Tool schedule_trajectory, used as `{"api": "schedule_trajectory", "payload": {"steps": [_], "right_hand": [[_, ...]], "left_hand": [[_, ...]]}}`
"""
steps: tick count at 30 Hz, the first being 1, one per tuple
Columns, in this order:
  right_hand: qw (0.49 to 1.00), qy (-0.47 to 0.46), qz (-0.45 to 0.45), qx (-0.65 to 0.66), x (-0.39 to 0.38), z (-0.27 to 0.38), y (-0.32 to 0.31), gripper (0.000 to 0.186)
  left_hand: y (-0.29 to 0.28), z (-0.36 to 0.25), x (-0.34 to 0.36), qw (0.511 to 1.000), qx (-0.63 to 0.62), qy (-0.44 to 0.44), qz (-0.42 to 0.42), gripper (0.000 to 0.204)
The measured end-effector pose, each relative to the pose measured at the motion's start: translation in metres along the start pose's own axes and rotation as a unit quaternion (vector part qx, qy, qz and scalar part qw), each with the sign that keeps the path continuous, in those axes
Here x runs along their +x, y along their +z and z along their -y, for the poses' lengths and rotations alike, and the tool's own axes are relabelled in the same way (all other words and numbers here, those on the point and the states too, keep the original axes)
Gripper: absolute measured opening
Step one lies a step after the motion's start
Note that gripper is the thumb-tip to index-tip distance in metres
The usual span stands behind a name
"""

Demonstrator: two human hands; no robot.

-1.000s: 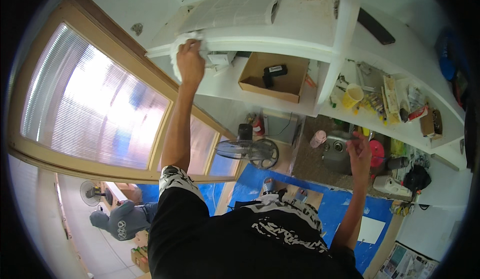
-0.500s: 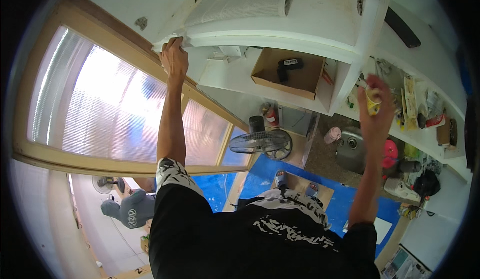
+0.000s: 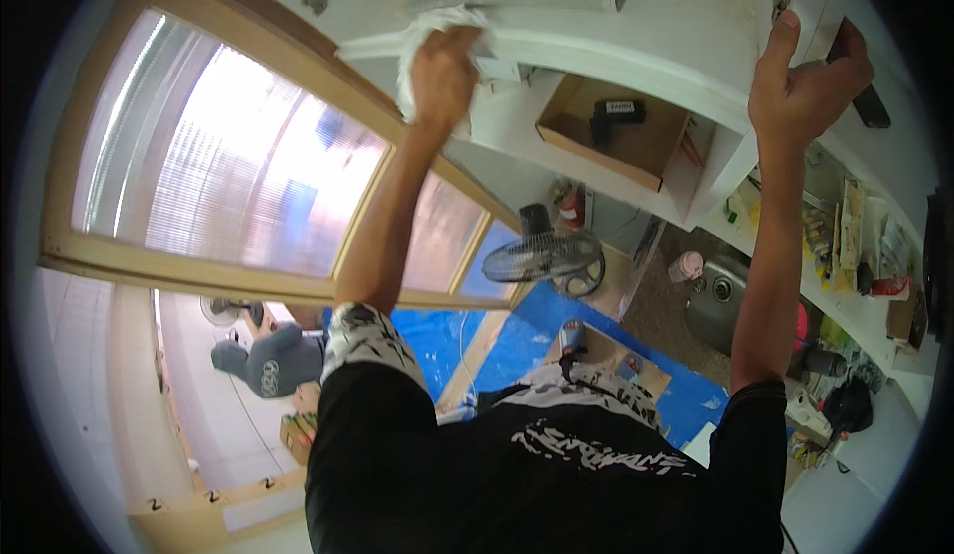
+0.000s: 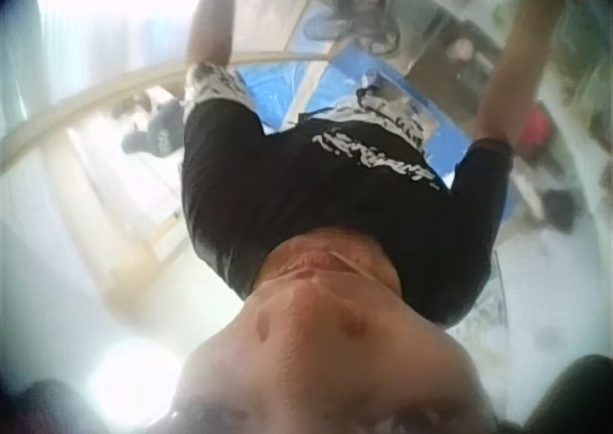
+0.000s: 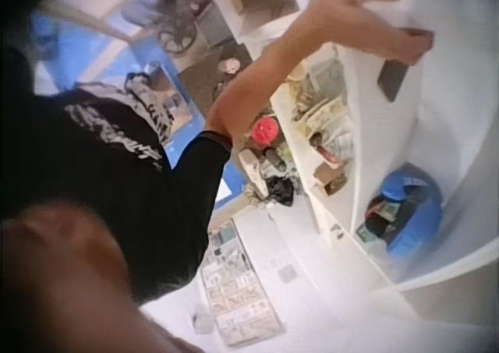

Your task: The person wipes the interior surfaces and edges of white cabinet shelves with a cloth, then cleans the rim of a bucket and wipes a metal bracket.

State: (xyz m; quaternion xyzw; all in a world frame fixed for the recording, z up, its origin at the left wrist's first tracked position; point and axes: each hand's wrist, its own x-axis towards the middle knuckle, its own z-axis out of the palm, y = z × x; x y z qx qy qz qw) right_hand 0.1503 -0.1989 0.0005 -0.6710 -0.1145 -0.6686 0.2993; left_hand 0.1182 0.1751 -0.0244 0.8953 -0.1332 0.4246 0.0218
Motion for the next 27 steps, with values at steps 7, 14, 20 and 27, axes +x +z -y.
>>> {"api": "schedule_trajectory", "payload": {"steps": [7,14,20,27], "right_hand": [[0.999,0.019,-0.027,0.029,-0.001,0.009,0.009,0.064],[0.997,-0.028,0.063,0.037,0.010,0.003,-0.008,0.057],[0.992,-0.096,-0.007,-0.075,0.009,-0.011,-0.007,0.052],[0.999,-0.041,0.002,0.000,0.012,0.015,-0.004,0.049]], "left_hand": [[-0.004,-0.003,-0.004,0.999,0.030,0.015,0.038,0.034],[-0.013,0.041,0.012,0.987,0.053,-0.131,0.078,0.030],[0.004,-0.025,0.015,0.998,0.018,-0.043,0.043,0.036],[-0.011,-0.057,0.007,0.997,0.043,-0.035,0.049,0.035]]}}
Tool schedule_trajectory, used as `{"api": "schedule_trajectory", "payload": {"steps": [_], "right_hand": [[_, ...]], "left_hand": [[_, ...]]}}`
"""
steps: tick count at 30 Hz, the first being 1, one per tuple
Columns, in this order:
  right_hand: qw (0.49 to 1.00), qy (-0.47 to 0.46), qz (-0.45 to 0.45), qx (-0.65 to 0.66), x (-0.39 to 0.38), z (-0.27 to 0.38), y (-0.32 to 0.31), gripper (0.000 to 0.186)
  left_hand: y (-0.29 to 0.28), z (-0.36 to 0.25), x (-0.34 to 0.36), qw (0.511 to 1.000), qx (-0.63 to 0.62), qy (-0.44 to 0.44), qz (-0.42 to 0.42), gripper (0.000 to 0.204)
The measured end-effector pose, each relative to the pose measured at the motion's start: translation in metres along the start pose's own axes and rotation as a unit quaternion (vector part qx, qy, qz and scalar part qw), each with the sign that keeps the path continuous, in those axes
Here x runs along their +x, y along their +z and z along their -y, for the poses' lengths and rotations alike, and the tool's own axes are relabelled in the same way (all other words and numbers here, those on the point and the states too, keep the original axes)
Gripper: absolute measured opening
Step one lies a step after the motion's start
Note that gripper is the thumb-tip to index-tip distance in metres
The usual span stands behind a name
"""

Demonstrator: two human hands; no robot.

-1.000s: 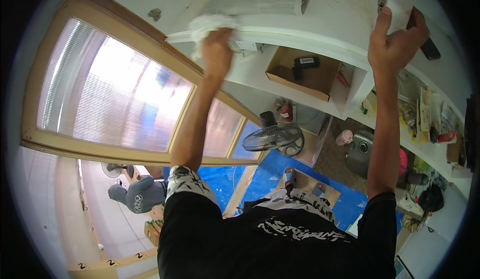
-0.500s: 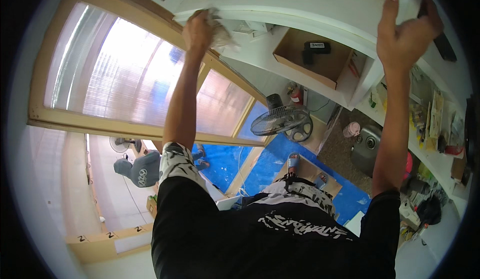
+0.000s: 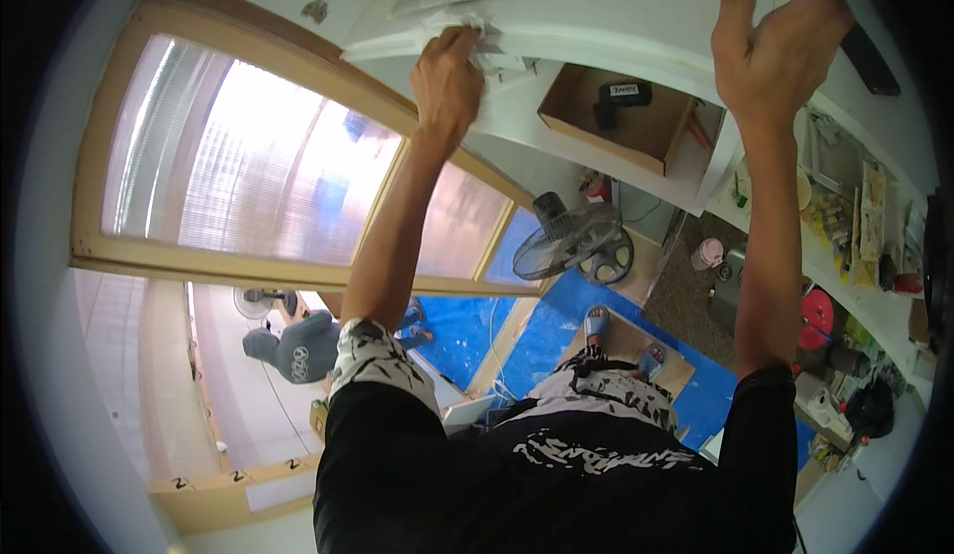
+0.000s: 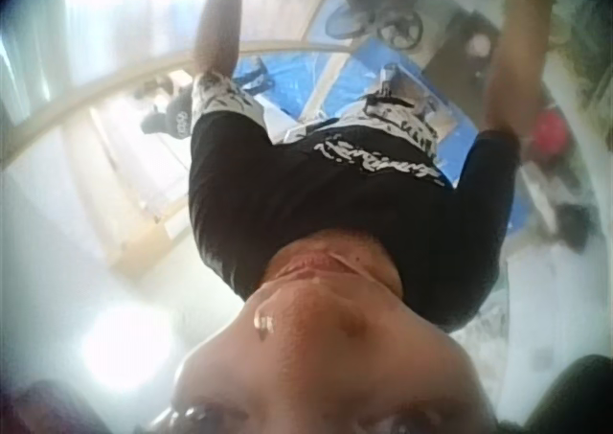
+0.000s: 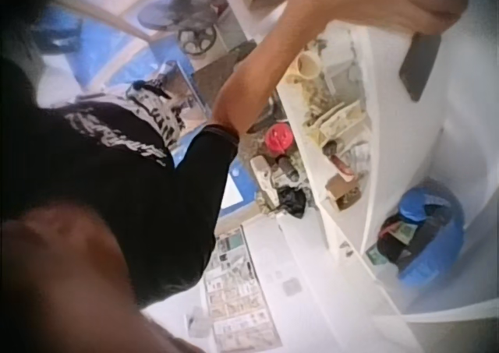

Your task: The person wipes the interior surfaces and edges of white cabinet shelves with a cloth, then cleans the rim of a bucket and wipes a metal bracket.

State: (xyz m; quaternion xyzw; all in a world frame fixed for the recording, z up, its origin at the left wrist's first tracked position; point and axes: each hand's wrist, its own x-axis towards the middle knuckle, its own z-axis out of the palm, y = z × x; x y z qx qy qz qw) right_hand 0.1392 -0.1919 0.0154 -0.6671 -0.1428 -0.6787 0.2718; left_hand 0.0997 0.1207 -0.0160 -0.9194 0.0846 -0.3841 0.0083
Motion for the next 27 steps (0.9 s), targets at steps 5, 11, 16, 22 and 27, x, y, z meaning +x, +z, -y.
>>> {"api": "schedule_trajectory", "payload": {"steps": [5,11,16,22,27], "right_hand": [[0.998,0.001,-0.031,0.055,-0.003,-0.001,0.009,0.048],[0.998,0.015,0.001,0.063,0.001,0.006,-0.003,0.048],[0.998,0.030,-0.017,0.043,0.005,-0.003,-0.004,0.049],[0.998,0.041,-0.005,0.056,0.003,0.002,-0.006,0.053],[0.998,0.036,-0.014,0.055,0.002,0.002,-0.005,0.054]], "left_hand": [[-0.003,0.029,0.003,0.999,-0.027,-0.031,0.033,0.039],[-0.004,0.047,0.004,0.998,0.031,-0.055,0.027,0.035],[-0.002,-0.026,0.002,1.000,-0.023,-0.001,0.016,0.037],[-0.007,0.003,0.012,0.999,-0.007,-0.037,0.033,0.032],[-0.007,0.008,0.010,0.999,0.021,-0.046,0.012,0.035]]}}
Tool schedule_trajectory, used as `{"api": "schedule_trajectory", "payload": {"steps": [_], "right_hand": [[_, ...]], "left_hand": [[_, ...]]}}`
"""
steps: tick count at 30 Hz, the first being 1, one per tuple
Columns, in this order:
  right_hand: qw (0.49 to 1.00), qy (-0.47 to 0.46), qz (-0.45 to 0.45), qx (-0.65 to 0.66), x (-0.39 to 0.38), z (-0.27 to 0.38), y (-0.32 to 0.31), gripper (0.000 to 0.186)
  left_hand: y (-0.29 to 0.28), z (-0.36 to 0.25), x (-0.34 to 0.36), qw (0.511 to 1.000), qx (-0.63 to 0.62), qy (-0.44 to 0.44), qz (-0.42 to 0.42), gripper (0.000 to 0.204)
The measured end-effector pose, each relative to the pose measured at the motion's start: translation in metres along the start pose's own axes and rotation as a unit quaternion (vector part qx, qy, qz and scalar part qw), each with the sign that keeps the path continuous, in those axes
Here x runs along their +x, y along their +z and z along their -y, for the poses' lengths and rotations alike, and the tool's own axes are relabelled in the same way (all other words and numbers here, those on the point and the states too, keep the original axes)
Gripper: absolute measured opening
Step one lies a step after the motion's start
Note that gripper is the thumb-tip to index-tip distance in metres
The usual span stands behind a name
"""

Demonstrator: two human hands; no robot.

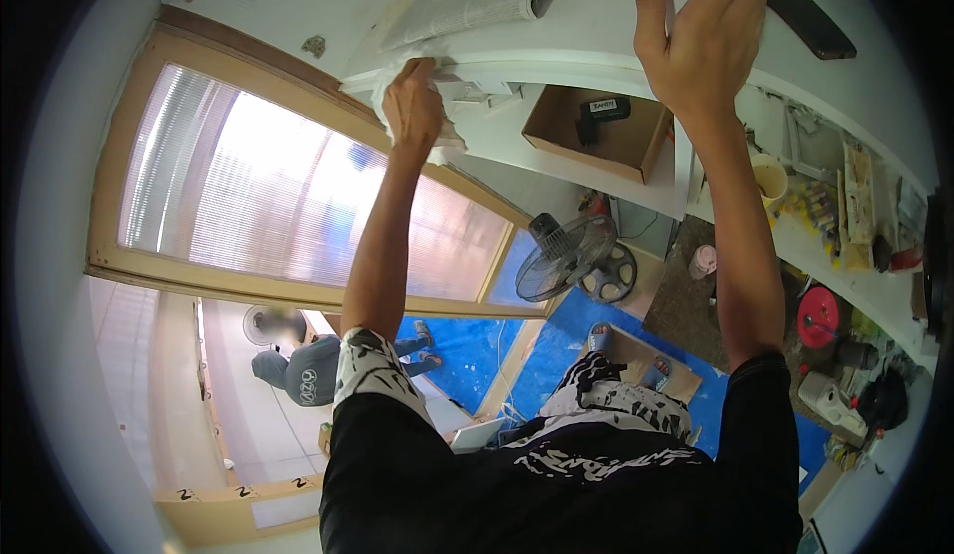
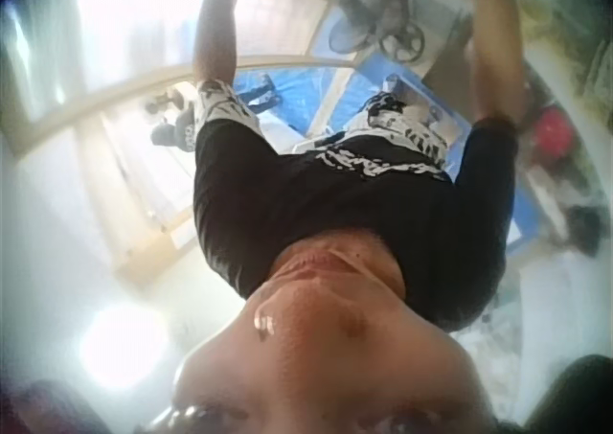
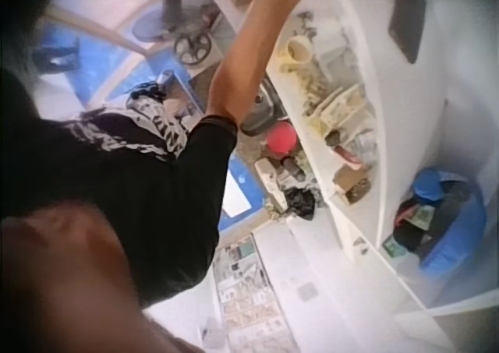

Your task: The person wipes the interior surfaces and edges of white cabinet shelves with a cloth, then cleans the rim of a bucket and wipes a metal bracket.

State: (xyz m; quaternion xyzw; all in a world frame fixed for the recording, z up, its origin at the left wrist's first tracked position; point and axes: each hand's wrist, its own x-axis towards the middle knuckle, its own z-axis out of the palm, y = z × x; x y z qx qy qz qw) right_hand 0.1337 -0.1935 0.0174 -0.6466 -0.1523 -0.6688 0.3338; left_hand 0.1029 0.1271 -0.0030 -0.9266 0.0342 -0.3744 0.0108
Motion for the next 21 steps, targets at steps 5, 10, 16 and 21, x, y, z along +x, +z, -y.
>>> {"api": "schedule_trajectory", "payload": {"steps": [5,10,16,21], "right_hand": [[1.000,0.013,0.001,-0.015,0.002,0.003,0.002,0.054],[0.999,0.024,0.023,-0.030,-0.004,0.001,0.000,0.056],[0.998,0.045,0.034,-0.003,0.001,0.002,-0.006,0.054],[0.998,0.055,0.040,-0.018,0.000,0.007,-0.005,0.053]], "left_hand": [[-0.001,-0.017,-0.012,0.999,-0.018,0.029,-0.008,0.038],[-0.006,-0.012,0.000,0.996,-0.053,-0.044,0.061,0.037],[-0.001,0.015,0.006,0.997,0.012,-0.050,0.052,0.035],[-0.002,-0.013,-0.016,0.999,-0.001,0.009,0.034,0.038]]}}
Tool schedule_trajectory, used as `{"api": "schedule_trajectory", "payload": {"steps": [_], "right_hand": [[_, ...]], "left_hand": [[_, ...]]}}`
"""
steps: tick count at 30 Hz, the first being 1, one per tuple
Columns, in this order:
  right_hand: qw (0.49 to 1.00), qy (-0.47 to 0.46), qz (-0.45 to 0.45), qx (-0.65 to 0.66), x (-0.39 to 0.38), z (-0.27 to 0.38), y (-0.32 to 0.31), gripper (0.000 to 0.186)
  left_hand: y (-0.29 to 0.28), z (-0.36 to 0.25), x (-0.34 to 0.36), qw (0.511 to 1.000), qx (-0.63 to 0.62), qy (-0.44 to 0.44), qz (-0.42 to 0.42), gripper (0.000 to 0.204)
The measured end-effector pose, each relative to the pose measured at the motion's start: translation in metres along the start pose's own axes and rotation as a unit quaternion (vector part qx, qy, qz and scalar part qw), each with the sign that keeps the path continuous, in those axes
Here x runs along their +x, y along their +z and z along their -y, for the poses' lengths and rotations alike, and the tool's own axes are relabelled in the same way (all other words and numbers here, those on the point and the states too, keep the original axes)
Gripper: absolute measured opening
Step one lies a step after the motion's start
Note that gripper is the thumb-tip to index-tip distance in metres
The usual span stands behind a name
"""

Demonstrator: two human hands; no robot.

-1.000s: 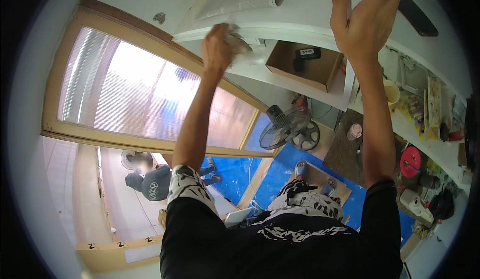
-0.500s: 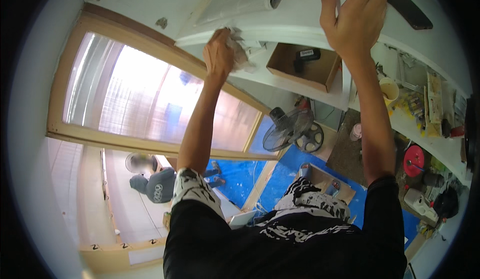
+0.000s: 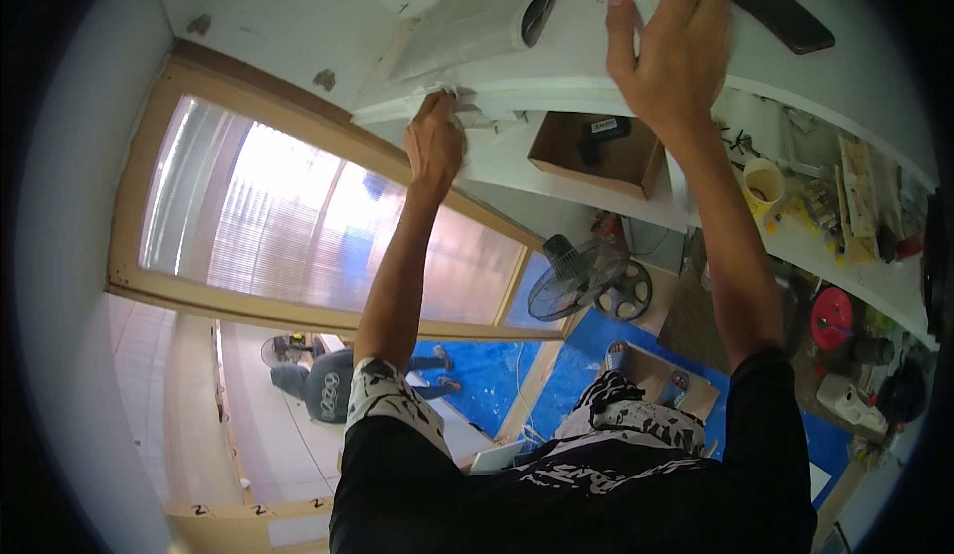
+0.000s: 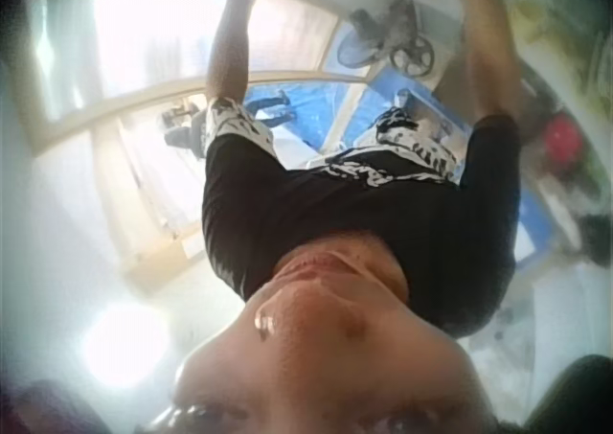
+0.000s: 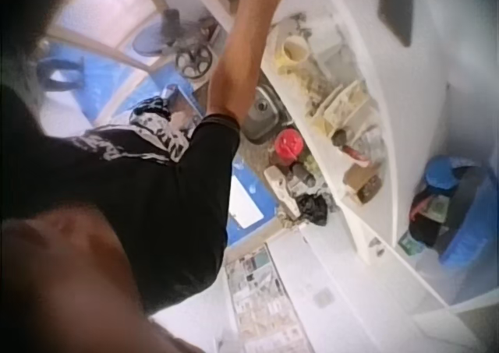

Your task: The person wipes the interior surfaces and edges of white cabinet shelves with a cloth, then cleans the rim of a bucket and wipes a metal bracket.

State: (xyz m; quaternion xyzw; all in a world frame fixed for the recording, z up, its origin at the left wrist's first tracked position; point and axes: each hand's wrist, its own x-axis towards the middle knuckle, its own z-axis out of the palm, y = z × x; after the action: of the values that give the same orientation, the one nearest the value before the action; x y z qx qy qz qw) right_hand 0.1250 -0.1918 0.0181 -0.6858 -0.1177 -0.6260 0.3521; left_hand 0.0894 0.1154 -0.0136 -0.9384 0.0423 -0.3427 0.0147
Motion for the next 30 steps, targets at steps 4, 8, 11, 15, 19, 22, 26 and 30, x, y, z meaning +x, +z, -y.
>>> {"api": "schedule_trajectory", "payload": {"steps": [4,8,11,15,19,22,26,30], "right_hand": [[0.999,-0.023,-0.022,0.002,-0.003,-0.003,0.003,0.054],[0.997,-0.042,-0.057,-0.009,0.001,-0.006,0.008,0.054],[0.997,-0.042,-0.066,-0.009,-0.002,-0.008,0.015,0.054],[0.999,-0.018,-0.037,-0.012,-0.005,-0.002,0.005,0.054],[0.999,-0.026,-0.030,-0.003,-0.006,-0.005,0.008,0.055],[0.999,-0.017,-0.036,-0.009,-0.005,-0.007,0.009,0.055],[1.000,-0.017,-0.012,0.009,-0.004,-0.004,0.000,0.055],[1.000,-0.004,0.002,0.004,-0.004,0.000,-0.002,0.054]], "left_hand": [[-0.002,0.009,0.018,0.999,-0.017,-0.034,0.030,0.036],[0.001,0.001,0.003,0.998,-0.030,0.030,-0.052,0.032],[-0.001,0.000,0.016,1.000,-0.026,-0.006,-0.006,0.034],[0.002,-0.009,0.009,0.999,-0.039,0.032,-0.016,0.034],[-0.002,0.011,0.017,0.999,-0.038,-0.006,0.009,0.036],[0.004,-0.008,0.007,0.998,-0.044,0.044,-0.018,0.037],[-0.001,0.019,0.024,0.999,-0.012,-0.044,0.011,0.036],[0.003,-0.018,-0.003,0.998,-0.050,0.032,-0.028,0.036]]}}
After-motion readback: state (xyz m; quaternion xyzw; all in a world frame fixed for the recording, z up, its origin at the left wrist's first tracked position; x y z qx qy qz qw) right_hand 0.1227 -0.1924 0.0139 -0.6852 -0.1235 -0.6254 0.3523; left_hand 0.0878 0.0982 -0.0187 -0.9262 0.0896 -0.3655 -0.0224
